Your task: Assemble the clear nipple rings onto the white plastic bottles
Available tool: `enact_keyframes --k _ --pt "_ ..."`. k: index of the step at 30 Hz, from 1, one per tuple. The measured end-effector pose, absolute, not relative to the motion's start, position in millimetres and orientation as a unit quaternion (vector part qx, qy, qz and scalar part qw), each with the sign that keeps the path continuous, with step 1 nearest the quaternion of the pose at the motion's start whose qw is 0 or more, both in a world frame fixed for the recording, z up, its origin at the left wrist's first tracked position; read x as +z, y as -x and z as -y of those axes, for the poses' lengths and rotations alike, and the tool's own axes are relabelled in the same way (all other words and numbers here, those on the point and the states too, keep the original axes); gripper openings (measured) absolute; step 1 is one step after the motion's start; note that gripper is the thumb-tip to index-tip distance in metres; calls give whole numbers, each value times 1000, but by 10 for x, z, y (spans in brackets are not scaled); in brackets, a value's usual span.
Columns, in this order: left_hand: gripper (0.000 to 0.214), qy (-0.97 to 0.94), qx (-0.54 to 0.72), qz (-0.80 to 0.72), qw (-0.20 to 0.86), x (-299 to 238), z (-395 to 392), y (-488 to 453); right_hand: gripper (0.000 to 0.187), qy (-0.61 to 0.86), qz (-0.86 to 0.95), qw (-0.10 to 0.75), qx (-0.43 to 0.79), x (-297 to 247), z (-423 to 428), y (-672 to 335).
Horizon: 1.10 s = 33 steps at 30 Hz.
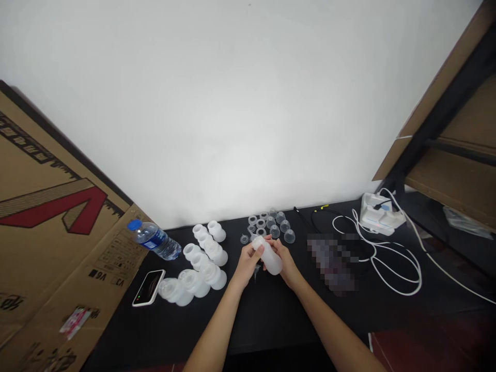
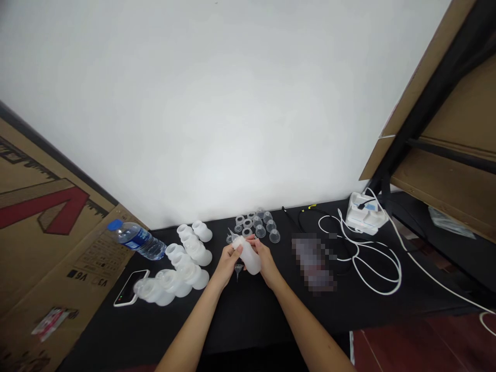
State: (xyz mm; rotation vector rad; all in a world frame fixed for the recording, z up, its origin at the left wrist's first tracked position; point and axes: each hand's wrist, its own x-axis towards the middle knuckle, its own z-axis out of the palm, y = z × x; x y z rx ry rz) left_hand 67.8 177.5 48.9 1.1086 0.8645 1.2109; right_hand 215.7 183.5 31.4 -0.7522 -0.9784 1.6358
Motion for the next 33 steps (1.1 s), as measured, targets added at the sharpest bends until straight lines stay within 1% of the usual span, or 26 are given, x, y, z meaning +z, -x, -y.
enact_keyframes --k 2,4,6,10,11,12,13,15,17,22,25,29,33 --pt "62 -429 561 -361 609 490 -1789 -680 80 313 403 533 675 315 -1882 -2189" --pt "63 -366 601 -351 618 504 -1813 -655 79 341 428 551 631 322 -1915 -2240" --pt "64 -309 628 -344 626 531 -1836 -616 69 399 474 569 541 333 -1927 -2305" --pt "63 -254 651 -331 633 594 -1839 -570 39 512 539 589 317 347 -1915 -2422" --pt "59 -255 651 -323 638 606 -1830 -572 35 529 542 592 275 341 -1916 -2439" --pt "55 -260 648 -312 644 617 -1818 -579 35 541 543 594 246 330 -1920 -2450" --pt "51 -266 644 -302 651 626 -1806 -589 39 549 543 593 230 312 -1927 -2455" --pt "45 -275 635 -290 661 642 -1784 -612 51 559 542 584 232 264 -1950 -2455" --pt "42 -281 631 -300 658 657 -1770 -630 55 564 543 569 250 210 -1973 -2450" --pt "59 -309 629 -330 632 681 -1770 -618 44 572 555 542 267 148 -1986 -2446" --pt "59 -306 637 -316 633 662 -1786 -587 39 568 559 536 280 170 -1977 -2450" --pt "61 -313 638 -350 610 606 -1818 -571 45 562 519 543 348 227 -1987 -2460" --pt "61 -344 633 -397 569 555 -1833 -582 57 520 415 592 455 272 -2021 -2450"
